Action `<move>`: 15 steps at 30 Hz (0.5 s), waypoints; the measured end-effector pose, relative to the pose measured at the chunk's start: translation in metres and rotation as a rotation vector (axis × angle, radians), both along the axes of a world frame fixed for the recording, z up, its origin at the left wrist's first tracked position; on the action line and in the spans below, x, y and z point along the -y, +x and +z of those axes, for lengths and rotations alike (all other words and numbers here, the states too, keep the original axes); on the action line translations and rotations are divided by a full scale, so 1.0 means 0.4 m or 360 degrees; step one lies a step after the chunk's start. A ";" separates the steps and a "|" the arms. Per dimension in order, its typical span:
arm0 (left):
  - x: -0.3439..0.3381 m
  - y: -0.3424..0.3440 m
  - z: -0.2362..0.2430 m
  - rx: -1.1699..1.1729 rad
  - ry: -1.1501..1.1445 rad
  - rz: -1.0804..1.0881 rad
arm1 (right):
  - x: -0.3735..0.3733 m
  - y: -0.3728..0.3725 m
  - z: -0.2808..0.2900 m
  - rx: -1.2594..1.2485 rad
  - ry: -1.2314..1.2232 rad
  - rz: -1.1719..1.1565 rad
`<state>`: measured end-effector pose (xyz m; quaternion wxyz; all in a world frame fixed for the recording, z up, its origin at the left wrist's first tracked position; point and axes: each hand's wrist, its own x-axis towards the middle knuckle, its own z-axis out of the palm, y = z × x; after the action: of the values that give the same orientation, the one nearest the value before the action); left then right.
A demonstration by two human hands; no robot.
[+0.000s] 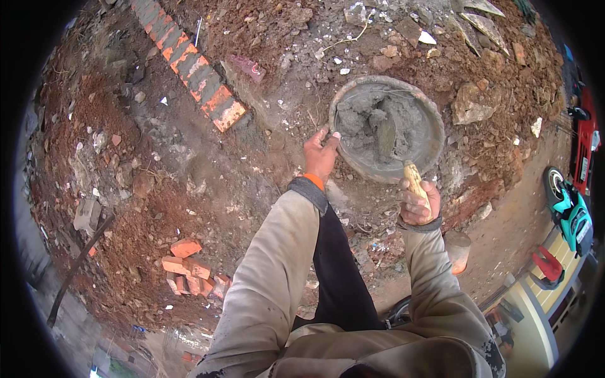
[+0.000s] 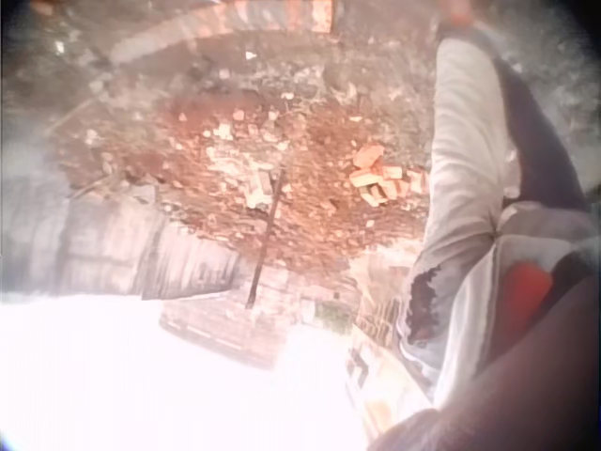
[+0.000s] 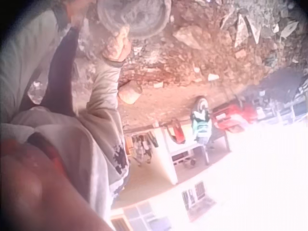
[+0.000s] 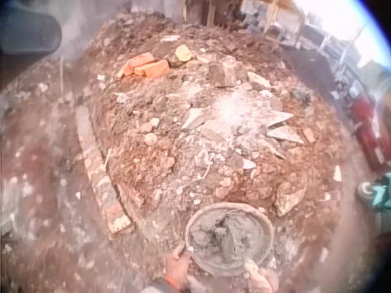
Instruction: The person scoops wet cement from a bucket using a trowel and spreads it on the ground. They then place red bricks onto the cement line, tapping them into position to form a straight row.
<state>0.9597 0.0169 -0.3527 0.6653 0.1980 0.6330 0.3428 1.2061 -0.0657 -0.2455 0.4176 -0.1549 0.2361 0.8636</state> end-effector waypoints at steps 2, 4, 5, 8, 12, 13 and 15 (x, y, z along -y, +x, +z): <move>-0.001 -0.018 -0.008 0.0162 -0.0115 0.0080 | 0.019 0.004 0.064 0.0168 0.0016 0.0108; -0.006 -0.007 0.019 0.0129 -0.0133 0.0097 | 0.015 0.030 0.152 0.0721 0.0109 0.0419; -0.002 -0.003 0.029 0.0109 -0.0149 0.0103 | -0.009 0.024 0.179 0.1529 0.0219 0.0840; 0.016 -0.004 -0.016 0.0204 -0.0134 0.0133 | -0.075 0.012 0.121 0.2656 0.0515 0.1739; 0.018 -0.004 -0.010 0.0347 -0.0206 0.0301 | -0.066 0.127 0.141 0.3408 0.1420 0.2439; 0.023 -0.013 -0.014 0.0337 -0.0237 0.0325 | -0.056 0.119 0.185 0.3326 0.1182 0.2781; 0.002 -0.023 -0.015 0.0257 -0.0231 0.0318 | -0.021 0.108 0.236 0.3504 0.1384 0.2408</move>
<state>0.9504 0.0161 -0.3587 0.6892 0.0571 0.6170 0.3755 1.2491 -0.0573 -0.1513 -0.1600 -0.6910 -0.6296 0.3170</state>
